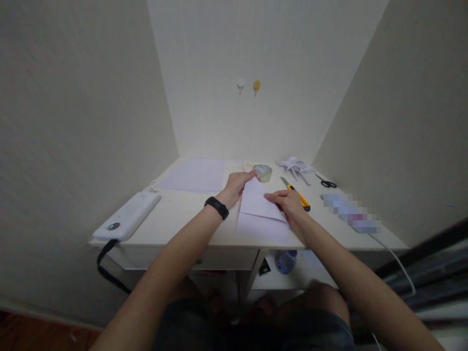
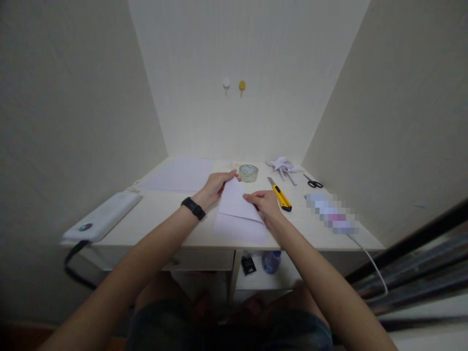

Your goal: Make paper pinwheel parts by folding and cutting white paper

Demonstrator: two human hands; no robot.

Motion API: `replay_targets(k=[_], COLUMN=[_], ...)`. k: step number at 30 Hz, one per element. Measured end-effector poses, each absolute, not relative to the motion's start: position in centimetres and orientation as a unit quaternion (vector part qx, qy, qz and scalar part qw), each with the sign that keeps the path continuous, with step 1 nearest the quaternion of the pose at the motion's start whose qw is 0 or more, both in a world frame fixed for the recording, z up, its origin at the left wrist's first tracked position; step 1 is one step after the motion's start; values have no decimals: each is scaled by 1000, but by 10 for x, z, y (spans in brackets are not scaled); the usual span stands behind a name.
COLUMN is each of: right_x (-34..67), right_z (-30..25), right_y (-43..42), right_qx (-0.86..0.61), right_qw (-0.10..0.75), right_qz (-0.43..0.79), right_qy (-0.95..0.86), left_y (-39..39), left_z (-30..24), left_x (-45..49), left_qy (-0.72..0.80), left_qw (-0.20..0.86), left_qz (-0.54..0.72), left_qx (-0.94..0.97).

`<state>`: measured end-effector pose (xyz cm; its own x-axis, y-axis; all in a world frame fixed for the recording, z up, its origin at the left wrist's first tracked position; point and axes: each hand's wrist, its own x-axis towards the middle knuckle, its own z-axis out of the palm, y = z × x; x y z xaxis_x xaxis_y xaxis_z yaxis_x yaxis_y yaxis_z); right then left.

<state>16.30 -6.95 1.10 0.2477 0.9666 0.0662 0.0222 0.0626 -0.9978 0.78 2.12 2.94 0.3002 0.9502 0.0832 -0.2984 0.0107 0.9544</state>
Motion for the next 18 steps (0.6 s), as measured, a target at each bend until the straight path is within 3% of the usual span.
replay_targets(k=[18], right_x=[172], right_z=[-7], right_y=[-75], right_qx=[-504], right_qw=[596], right_qz=[469], right_qy=[-414], left_y=[27], left_z=[28], left_x=[2], left_qy=[352], left_qw=[622], left_qz=[521], left_qx=[466])
